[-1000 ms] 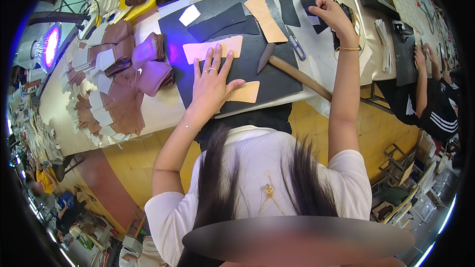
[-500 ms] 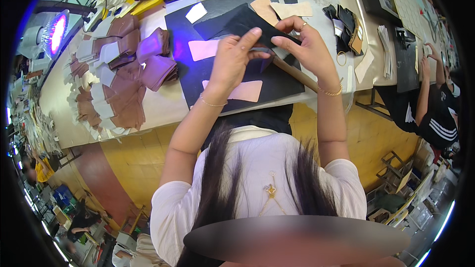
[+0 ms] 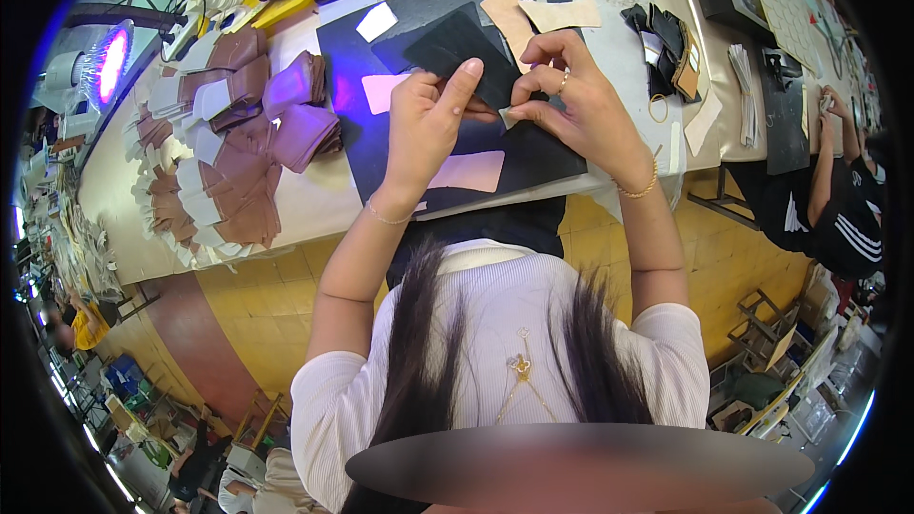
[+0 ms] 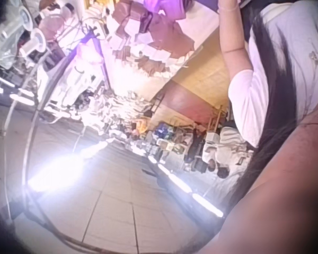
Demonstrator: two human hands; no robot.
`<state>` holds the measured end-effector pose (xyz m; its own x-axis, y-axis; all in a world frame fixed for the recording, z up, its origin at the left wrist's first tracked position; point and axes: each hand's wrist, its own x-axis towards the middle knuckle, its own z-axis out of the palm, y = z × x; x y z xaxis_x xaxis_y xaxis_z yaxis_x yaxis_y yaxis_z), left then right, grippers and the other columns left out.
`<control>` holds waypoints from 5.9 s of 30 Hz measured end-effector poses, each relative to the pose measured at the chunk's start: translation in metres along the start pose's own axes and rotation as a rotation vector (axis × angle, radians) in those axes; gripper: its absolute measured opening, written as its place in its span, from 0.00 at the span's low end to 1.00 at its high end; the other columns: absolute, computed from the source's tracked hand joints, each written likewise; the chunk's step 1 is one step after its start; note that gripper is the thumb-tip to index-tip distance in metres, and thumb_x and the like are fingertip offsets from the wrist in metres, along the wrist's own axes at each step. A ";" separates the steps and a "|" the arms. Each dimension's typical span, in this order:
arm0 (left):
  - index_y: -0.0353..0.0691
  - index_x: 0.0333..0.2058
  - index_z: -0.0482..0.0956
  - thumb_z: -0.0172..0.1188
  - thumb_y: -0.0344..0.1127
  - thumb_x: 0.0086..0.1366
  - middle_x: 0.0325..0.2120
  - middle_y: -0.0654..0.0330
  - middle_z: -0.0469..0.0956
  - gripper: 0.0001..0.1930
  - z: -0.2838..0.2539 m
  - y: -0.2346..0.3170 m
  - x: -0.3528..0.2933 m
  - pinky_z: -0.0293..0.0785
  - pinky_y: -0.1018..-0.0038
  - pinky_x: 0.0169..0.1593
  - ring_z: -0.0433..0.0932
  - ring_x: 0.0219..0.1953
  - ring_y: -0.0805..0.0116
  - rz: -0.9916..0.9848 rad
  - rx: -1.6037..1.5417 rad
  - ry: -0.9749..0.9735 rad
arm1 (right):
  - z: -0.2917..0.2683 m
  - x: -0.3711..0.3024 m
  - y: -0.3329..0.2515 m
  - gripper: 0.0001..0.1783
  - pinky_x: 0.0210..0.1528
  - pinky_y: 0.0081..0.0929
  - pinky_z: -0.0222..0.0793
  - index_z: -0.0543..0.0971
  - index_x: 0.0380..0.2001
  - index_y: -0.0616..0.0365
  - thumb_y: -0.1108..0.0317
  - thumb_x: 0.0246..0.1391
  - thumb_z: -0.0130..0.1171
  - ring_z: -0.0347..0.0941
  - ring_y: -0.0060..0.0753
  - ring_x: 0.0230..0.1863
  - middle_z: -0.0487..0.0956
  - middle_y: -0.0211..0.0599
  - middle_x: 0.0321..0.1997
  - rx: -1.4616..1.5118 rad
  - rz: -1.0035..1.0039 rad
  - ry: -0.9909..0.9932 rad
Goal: The person assembles small leather pieces by hand, aligning and pressing them together on a workbench. They handle multiple cut leather parts, occasionally using a small hammer to tap edges, and organize the pieces into stacks.
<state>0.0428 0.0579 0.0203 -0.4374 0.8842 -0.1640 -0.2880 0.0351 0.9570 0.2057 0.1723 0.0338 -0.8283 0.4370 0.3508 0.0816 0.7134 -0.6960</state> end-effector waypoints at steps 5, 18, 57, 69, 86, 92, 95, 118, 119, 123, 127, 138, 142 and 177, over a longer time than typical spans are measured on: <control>0.29 0.26 0.76 0.60 0.41 0.71 0.24 0.50 0.82 0.19 -0.003 -0.003 0.002 0.82 0.75 0.29 0.85 0.24 0.63 -0.078 -0.064 0.014 | 0.000 -0.002 -0.005 0.11 0.52 0.34 0.67 0.77 0.29 0.56 0.70 0.45 0.71 0.69 0.40 0.50 0.71 0.35 0.46 -0.168 -0.158 0.028; 0.32 0.29 0.78 0.61 0.38 0.70 0.19 0.50 0.80 0.14 -0.049 -0.004 0.010 0.75 0.79 0.25 0.81 0.19 0.66 0.000 -0.070 0.048 | -0.096 -0.207 0.047 0.07 0.38 0.21 0.74 0.78 0.41 0.65 0.76 0.60 0.60 0.75 0.22 0.36 0.79 0.39 0.41 -0.072 0.980 0.470; 0.31 0.33 0.78 0.66 0.34 0.66 0.24 0.61 0.80 0.11 -0.119 -0.040 -0.091 0.79 0.83 0.30 0.85 0.27 0.70 -0.620 0.147 0.025 | 0.086 -0.119 -0.021 0.09 0.32 0.18 0.77 0.75 0.35 0.64 0.69 0.61 0.63 0.82 0.23 0.30 0.81 0.35 0.28 0.869 1.091 -0.052; 0.33 0.33 0.78 0.64 0.37 0.68 0.22 0.59 0.80 0.11 -0.111 -0.042 -0.079 0.76 0.82 0.24 0.82 0.21 0.72 -0.558 0.243 0.095 | 0.081 -0.095 -0.022 0.15 0.29 0.15 0.73 0.77 0.30 0.64 0.61 0.63 0.61 0.80 0.20 0.26 0.81 0.33 0.24 0.624 1.064 -0.081; 0.33 0.31 0.77 0.65 0.39 0.67 0.16 0.62 0.77 0.13 -0.112 -0.054 -0.073 0.68 0.83 0.17 0.76 0.14 0.76 -0.528 0.433 0.115 | 0.086 -0.075 -0.022 0.17 0.21 0.17 0.70 0.78 0.28 0.65 0.60 0.62 0.61 0.78 0.21 0.19 0.80 0.34 0.19 0.393 1.134 -0.137; 0.33 0.31 0.77 0.65 0.39 0.67 0.15 0.63 0.76 0.13 -0.110 -0.054 -0.074 0.68 0.83 0.17 0.76 0.14 0.78 -0.520 0.436 0.118 | 0.084 -0.074 -0.021 0.16 0.21 0.18 0.70 0.78 0.28 0.65 0.61 0.62 0.61 0.78 0.20 0.18 0.80 0.34 0.19 0.413 1.129 -0.137; 0.33 0.31 0.78 0.65 0.39 0.67 0.15 0.63 0.76 0.13 -0.109 -0.053 -0.074 0.68 0.84 0.17 0.75 0.14 0.78 -0.521 0.451 0.122 | 0.084 -0.075 -0.021 0.16 0.21 0.18 0.70 0.78 0.27 0.65 0.61 0.62 0.61 0.78 0.20 0.18 0.80 0.34 0.19 0.401 1.127 -0.139; 0.35 0.25 0.75 0.69 0.41 0.62 0.17 0.60 0.78 0.16 -0.101 -0.043 -0.072 0.74 0.70 0.24 0.77 0.18 0.67 -0.447 1.052 0.135 | 0.086 -0.076 -0.031 0.14 0.21 0.20 0.69 0.74 0.31 0.60 0.65 0.55 0.69 0.76 0.21 0.19 0.79 0.36 0.19 -0.180 0.817 -0.037; 0.35 0.28 0.76 0.69 0.40 0.61 0.22 0.58 0.79 0.15 -0.100 -0.043 -0.075 0.75 0.69 0.29 0.79 0.25 0.65 -0.343 1.150 0.128 | 0.085 -0.076 -0.035 0.14 0.25 0.23 0.71 0.75 0.33 0.60 0.64 0.54 0.70 0.78 0.25 0.23 0.80 0.37 0.23 -0.142 0.758 -0.040; 0.37 0.44 0.78 0.69 0.39 0.59 0.47 0.52 0.77 0.18 -0.099 -0.052 -0.091 0.71 0.59 0.54 0.76 0.53 0.55 0.331 1.373 -0.069 | 0.101 -0.068 -0.039 0.25 0.56 0.39 0.71 0.76 0.51 0.56 0.58 0.52 0.69 0.78 0.42 0.50 0.82 0.40 0.47 -0.227 0.078 -0.019; 0.42 0.61 0.70 0.57 0.55 0.65 0.68 0.55 0.61 0.31 -0.106 -0.074 -0.093 0.50 0.49 0.71 0.57 0.71 0.56 0.436 1.541 -0.405 | 0.136 -0.065 -0.031 0.44 0.76 0.46 0.40 0.62 0.69 0.53 0.41 0.56 0.55 0.49 0.41 0.76 0.56 0.39 0.76 -0.306 -0.040 -0.344; 0.50 0.69 0.61 0.51 0.62 0.65 0.72 0.58 0.54 0.38 -0.104 -0.086 -0.104 0.46 0.47 0.72 0.52 0.73 0.57 0.300 1.612 -0.376 | 0.068 -0.127 -0.028 0.38 0.74 0.46 0.47 0.69 0.64 0.55 0.42 0.57 0.56 0.55 0.38 0.74 0.63 0.40 0.73 -0.551 0.277 -0.395; 0.48 0.69 0.61 0.53 0.63 0.64 0.72 0.53 0.52 0.40 -0.094 -0.092 -0.109 0.44 0.43 0.71 0.50 0.73 0.51 0.298 1.593 -0.286 | 0.031 -0.109 -0.014 0.14 0.58 0.41 0.69 0.83 0.42 0.58 0.61 0.56 0.64 0.76 0.43 0.54 0.81 0.41 0.53 -0.448 0.248 -0.100; 0.40 0.56 0.74 0.67 0.38 0.60 0.67 0.52 0.63 0.26 -0.049 -0.104 -0.107 0.54 0.55 0.69 0.60 0.69 0.53 0.459 1.358 -0.350 | -0.063 0.023 0.123 0.09 0.35 0.24 0.70 0.75 0.39 0.64 0.71 0.57 0.58 0.71 0.24 0.29 0.79 0.36 0.33 -0.173 0.413 0.204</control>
<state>0.0777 -0.0627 -0.0732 0.0128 0.9964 0.0843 0.9033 -0.0477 0.4263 0.2319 0.3049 -0.0043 -0.5834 0.7885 0.1947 0.4856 0.5307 -0.6946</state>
